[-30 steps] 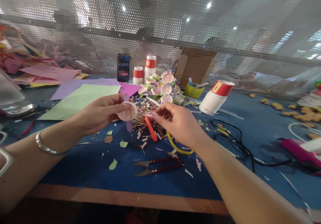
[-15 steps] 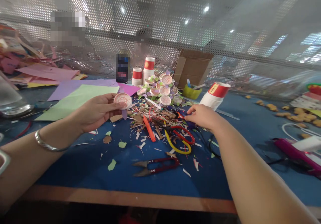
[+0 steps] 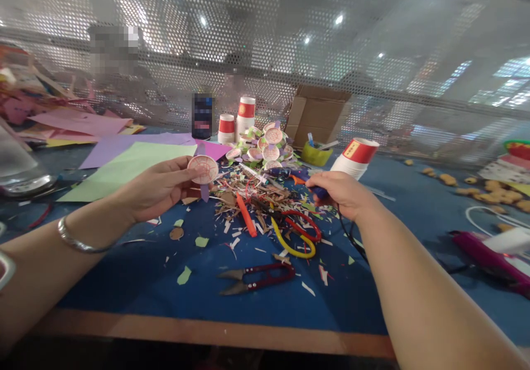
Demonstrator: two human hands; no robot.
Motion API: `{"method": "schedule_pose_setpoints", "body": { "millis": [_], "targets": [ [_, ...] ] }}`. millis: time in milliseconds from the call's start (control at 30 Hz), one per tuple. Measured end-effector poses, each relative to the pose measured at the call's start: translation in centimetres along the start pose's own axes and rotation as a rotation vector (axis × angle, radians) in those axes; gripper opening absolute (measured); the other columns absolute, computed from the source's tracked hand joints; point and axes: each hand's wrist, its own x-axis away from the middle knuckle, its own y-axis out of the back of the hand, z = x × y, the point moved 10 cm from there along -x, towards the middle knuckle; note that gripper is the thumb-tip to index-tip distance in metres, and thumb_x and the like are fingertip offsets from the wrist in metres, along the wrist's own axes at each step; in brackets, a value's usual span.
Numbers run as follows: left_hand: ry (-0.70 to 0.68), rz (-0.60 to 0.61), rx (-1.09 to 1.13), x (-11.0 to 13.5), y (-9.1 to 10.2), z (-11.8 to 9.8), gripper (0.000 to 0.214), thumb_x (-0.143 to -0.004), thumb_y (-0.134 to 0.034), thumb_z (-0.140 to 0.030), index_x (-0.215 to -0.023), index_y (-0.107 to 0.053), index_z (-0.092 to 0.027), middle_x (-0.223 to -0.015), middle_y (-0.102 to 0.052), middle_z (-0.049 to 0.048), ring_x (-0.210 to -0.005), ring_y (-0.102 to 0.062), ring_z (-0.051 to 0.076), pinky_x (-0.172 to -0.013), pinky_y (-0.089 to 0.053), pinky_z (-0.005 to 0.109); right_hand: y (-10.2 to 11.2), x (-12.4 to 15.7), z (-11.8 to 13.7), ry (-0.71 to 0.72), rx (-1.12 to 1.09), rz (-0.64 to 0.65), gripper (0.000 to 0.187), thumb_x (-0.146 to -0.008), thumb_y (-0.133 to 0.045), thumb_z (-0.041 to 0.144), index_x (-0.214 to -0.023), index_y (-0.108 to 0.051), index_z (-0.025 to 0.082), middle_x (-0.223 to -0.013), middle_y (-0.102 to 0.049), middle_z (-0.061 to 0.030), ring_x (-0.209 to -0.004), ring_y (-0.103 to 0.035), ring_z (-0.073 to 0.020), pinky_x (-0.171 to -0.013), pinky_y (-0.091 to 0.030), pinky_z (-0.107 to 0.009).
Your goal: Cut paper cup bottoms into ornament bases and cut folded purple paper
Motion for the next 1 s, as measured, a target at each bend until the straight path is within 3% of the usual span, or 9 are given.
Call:
{"method": "schedule_pose_setpoints", "body": {
  "millis": [167, 333, 500, 567, 700, 833, 1000],
  "targets": [
    [0.000, 0.041, 0.044, 0.0, -0.4, -0.1, 0.012, -0.093, -0.065, -0.022, -0.099, -0.066, -0.012, -0.088, -0.069, 0.0050, -0.073, -0.065, 0.013, -0.069, -0.056, 0.027, -0.8, 0.7, 0.2, -0.072, -0.231, 0.072, 0.012, -0.069, -0.071, 0.019, -0.063, -0.060, 0.021, -0.064, -0.060, -0.0008, -0.052, -0.054, -0.0104, -0.048, -0.052, -0.021],
    [0.047, 0.055, 0.001, 0.1, -0.8, 0.5, 0.016, -0.086, -0.068, -0.011, -0.101, -0.064, -0.010, -0.093, -0.071, 0.0067, -0.079, -0.068, 0.013, -0.071, -0.056, 0.024, -3.3, 2.3, 1.2, -0.112, -0.300, 0.226, 0.012, -0.066, -0.071, 0.019, -0.064, -0.060, 0.021, -0.060, -0.058, -0.0020, -0.055, -0.051, -0.0125, -0.043, -0.044, -0.021],
    [-0.029, -0.009, -0.224, 0.1, -0.3, 0.2, 0.047, -0.087, -0.066, -0.012, -0.128, -0.045, -0.020, -0.077, -0.070, -0.0003, -0.061, -0.066, 0.013, -0.057, -0.052, 0.025, -5.9, 4.1, 2.9, -0.080, -0.342, 0.367, 0.029, -0.069, -0.078, 0.029, -0.059, -0.052, 0.020, -0.055, -0.047, 0.0030, -0.050, -0.042, -0.0090, -0.044, -0.039, -0.021],
    [-0.105, 0.019, -0.320, 0.2, -0.6, -0.2, 0.047, -0.090, -0.062, -0.015, -0.132, -0.043, -0.025, -0.074, -0.068, -0.0021, -0.061, -0.066, 0.015, -0.056, -0.051, 0.026, -6.5, 4.6, 3.2, -0.064, -0.351, 0.379, 0.033, -0.069, -0.082, 0.033, -0.062, -0.052, 0.021, -0.054, -0.046, 0.0044, -0.049, -0.040, -0.0082, -0.044, -0.038, -0.021],
    [-0.145, 0.053, -0.521, 0.1, -1.1, -0.2, 0.022, -0.094, -0.055, -0.018, -0.114, -0.057, -0.024, -0.074, -0.061, -0.0022, -0.060, -0.061, 0.012, -0.055, -0.045, 0.023, -7.4, 5.1, 3.7, 0.002, -0.333, 0.392, 0.031, -0.072, -0.083, 0.035, -0.069, -0.055, 0.021, -0.055, -0.051, 0.0040, -0.050, -0.044, -0.0084, -0.047, -0.040, -0.020],
    [-0.182, 0.016, -0.600, 0.1, -1.0, -0.6, 0.027, -0.094, -0.055, -0.021, -0.121, -0.056, -0.025, -0.074, -0.058, -0.0030, -0.056, -0.055, 0.010, -0.052, -0.040, 0.022, -8.1, 5.4, 3.6, 0.041, -0.266, 0.405, 0.030, -0.077, -0.080, 0.039, -0.074, -0.057, 0.020, -0.054, -0.058, 0.0023, -0.050, -0.048, -0.0086, -0.048, -0.040, -0.019],
    [-0.067, 0.020, -0.720, -0.2, 0.2, 0.3, 0.030, -0.094, -0.057, -0.029, -0.122, -0.048, -0.022, -0.081, -0.065, 0.0008, -0.057, -0.059, 0.013, -0.050, -0.041, 0.024, -8.0, 5.4, 3.5, 0.044, -0.235, 0.379, 0.031, -0.076, -0.081, 0.040, -0.078, -0.057, 0.021, -0.055, -0.059, 0.0034, -0.049, -0.050, -0.0088, -0.046, -0.041, -0.019]
  ]
}}
